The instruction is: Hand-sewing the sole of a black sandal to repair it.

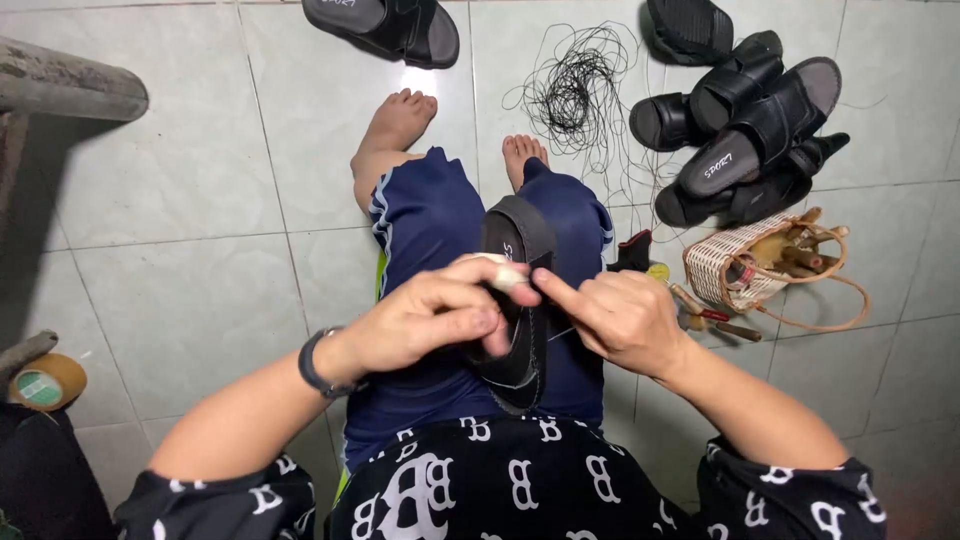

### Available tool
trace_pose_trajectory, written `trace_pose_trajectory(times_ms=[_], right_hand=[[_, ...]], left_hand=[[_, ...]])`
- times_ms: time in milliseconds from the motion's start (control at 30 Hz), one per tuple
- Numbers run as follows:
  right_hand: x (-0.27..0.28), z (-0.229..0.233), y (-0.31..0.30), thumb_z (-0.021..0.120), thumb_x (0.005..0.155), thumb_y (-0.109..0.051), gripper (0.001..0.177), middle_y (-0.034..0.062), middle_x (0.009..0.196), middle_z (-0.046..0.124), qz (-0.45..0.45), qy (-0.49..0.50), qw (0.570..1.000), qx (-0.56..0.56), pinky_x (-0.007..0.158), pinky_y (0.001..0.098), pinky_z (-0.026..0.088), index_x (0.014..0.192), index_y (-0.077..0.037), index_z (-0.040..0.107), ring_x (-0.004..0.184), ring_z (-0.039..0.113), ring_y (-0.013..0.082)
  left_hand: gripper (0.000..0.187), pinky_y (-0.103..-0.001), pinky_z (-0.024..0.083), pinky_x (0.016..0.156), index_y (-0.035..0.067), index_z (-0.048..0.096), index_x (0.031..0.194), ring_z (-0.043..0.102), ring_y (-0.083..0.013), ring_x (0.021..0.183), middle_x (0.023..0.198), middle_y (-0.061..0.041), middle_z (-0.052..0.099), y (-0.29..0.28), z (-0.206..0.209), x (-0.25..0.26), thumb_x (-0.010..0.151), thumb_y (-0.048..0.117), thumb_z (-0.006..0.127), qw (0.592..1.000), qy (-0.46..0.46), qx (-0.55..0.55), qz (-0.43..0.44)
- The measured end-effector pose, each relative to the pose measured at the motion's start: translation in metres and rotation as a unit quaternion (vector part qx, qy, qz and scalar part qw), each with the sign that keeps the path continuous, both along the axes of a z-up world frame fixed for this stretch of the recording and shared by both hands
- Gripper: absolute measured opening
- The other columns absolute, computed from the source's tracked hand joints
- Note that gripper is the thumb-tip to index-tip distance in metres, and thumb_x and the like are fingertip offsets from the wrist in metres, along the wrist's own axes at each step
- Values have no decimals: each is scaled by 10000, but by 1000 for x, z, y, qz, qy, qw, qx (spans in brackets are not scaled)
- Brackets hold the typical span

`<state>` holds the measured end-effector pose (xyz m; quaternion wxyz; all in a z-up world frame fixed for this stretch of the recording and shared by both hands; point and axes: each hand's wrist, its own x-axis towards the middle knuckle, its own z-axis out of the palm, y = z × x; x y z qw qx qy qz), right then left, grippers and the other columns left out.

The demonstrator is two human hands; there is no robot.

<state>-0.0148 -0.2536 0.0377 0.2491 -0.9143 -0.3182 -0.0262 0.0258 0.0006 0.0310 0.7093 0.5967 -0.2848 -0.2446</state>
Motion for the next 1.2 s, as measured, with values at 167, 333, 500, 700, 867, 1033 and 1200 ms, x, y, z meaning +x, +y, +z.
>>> trace_pose_trajectory(times_ms=[167, 333, 500, 700, 867, 1033, 1200], right_hand=[[22, 8, 10, 393, 927, -54, 383, -9, 544, 463, 93, -113, 984, -103, 461, 261, 477, 1200, -130, 651, 473, 486, 145], [32, 2, 5, 412, 968, -154, 334, 2, 547, 422, 84, -101, 989, -65, 455, 266, 459, 1191, -146, 660, 469, 475, 159], [5, -4, -9, 466, 963, -317, 391, 45, 833, 538, 56, 10, 996, -68, 523, 327, 466, 1327, -198, 546, 628, 557, 211], [-8, -2, -6, 400, 966, -199, 346, 42, 991, 556, 20, 27, 997, -75, 610, 322, 510, 1220, -211, 635, 736, 612, 212], [-5, 13, -1, 400, 946, -169, 362, 38, 935, 540, 33, -34, 983, -178, 518, 308, 491, 1236, -213, 612, 640, 557, 182], [-13, 23, 13, 431, 920, -140, 317, 21, 744, 463, 63, -115, 944, -302, 454, 281, 453, 1180, -166, 611, 576, 500, 177], [-17, -21, 14, 437, 874, -95, 257, 5, 710, 446, 66, -116, 961, -242, 441, 263, 453, 1064, -70, 608, 576, 520, 174]], left_hand=[[134, -320, 512, 716, 115, 713, 818, 656, -189, 740, 750, -40, 686, -6, -27, 26, 899, 160, 616, 998, 53, 22, 28], [296, -182, 408, 479, 81, 680, 729, 524, -76, 502, 534, -11, 571, 20, -55, 54, 970, 188, 547, 979, 166, 94, 74], [211, -463, 433, 778, 40, 593, 873, 558, -391, 884, 961, -160, 516, 53, -32, 51, 988, 215, 614, 876, -197, 391, 204], [598, -578, 377, 1030, 22, 440, 1351, 573, -396, 1105, 1099, -211, 600, -11, -50, -20, 885, 324, 660, 893, -396, 155, 145], [538, -521, 461, 963, -73, 536, 1258, 608, -391, 957, 1041, -225, 589, -31, -59, -22, 947, 366, 524, 908, -366, 93, 182], [554, -498, 502, 900, -59, 544, 1257, 620, -377, 926, 1027, -204, 597, -39, -63, -26, 914, 376, 569, 908, -348, 83, 218], [615, -479, 529, 848, -68, 524, 1276, 614, -383, 916, 1025, -217, 584, -40, -70, -29, 881, 397, 607, 896, -351, 90, 255]])
